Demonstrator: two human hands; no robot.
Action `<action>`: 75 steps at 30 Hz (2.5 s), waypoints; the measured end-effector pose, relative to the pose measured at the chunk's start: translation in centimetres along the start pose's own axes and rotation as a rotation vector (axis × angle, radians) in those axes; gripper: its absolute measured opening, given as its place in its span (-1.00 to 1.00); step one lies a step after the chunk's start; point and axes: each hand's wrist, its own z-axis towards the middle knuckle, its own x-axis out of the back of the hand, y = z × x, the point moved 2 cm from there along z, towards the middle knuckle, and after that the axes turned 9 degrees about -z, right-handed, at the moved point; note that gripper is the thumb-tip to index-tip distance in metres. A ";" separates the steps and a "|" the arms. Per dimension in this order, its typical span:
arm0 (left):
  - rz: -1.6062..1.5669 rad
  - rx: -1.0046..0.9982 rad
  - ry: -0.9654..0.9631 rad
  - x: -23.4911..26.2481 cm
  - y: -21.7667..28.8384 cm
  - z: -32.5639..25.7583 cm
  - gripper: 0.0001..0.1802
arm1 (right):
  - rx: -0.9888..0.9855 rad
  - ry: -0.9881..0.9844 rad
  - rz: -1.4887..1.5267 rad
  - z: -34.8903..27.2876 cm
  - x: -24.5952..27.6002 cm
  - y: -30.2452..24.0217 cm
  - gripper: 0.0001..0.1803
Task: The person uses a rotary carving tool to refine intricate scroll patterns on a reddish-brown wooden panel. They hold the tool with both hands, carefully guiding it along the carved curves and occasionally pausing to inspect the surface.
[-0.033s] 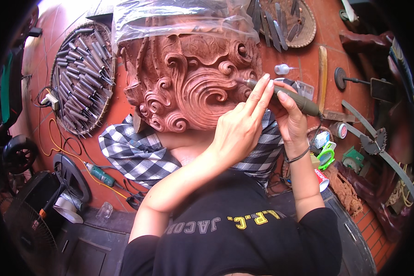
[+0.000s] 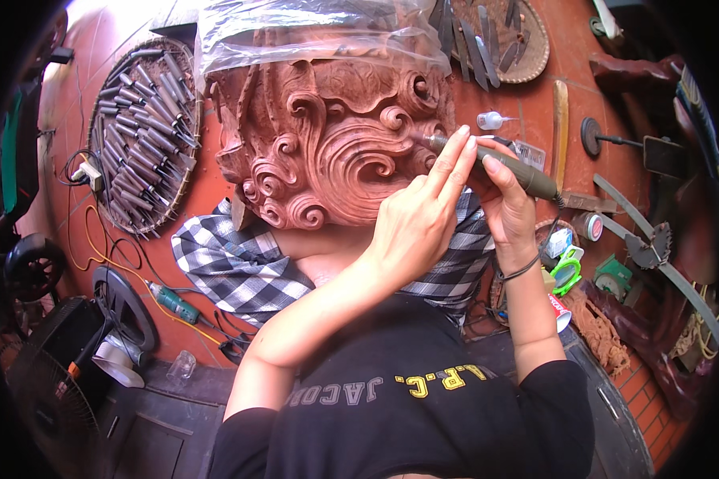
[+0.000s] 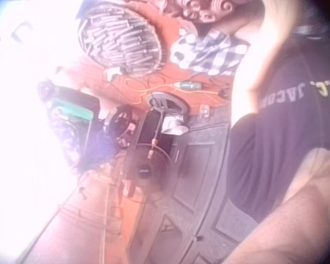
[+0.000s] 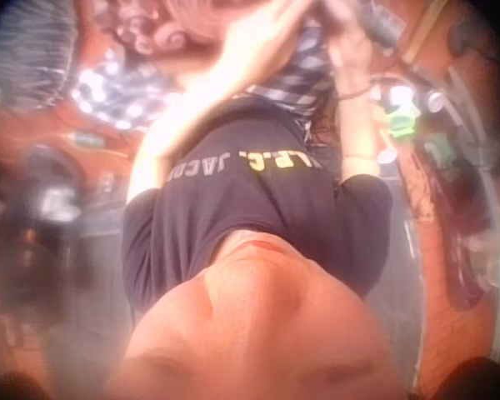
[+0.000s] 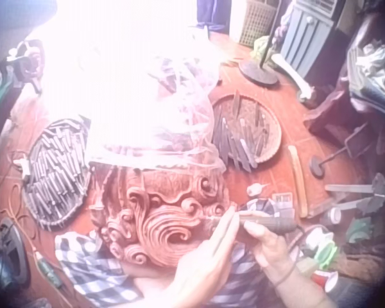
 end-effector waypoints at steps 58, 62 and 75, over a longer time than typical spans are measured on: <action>0.057 -0.027 -0.042 6.0 -1.2 -4.1 -0.28 | 1.078 0.189 -1.168 -4.2 -6.8 6.4 -0.59; 0.027 -0.124 -0.020 4.5 -1.8 -3.7 -0.24 | 1.068 0.236 -1.228 -4.4 -5.6 5.8 -0.62; 0.061 -0.087 -0.030 6.9 -1.8 -4.1 -0.30 | 1.116 0.195 -1.166 -3.6 -7.2 7.3 -0.64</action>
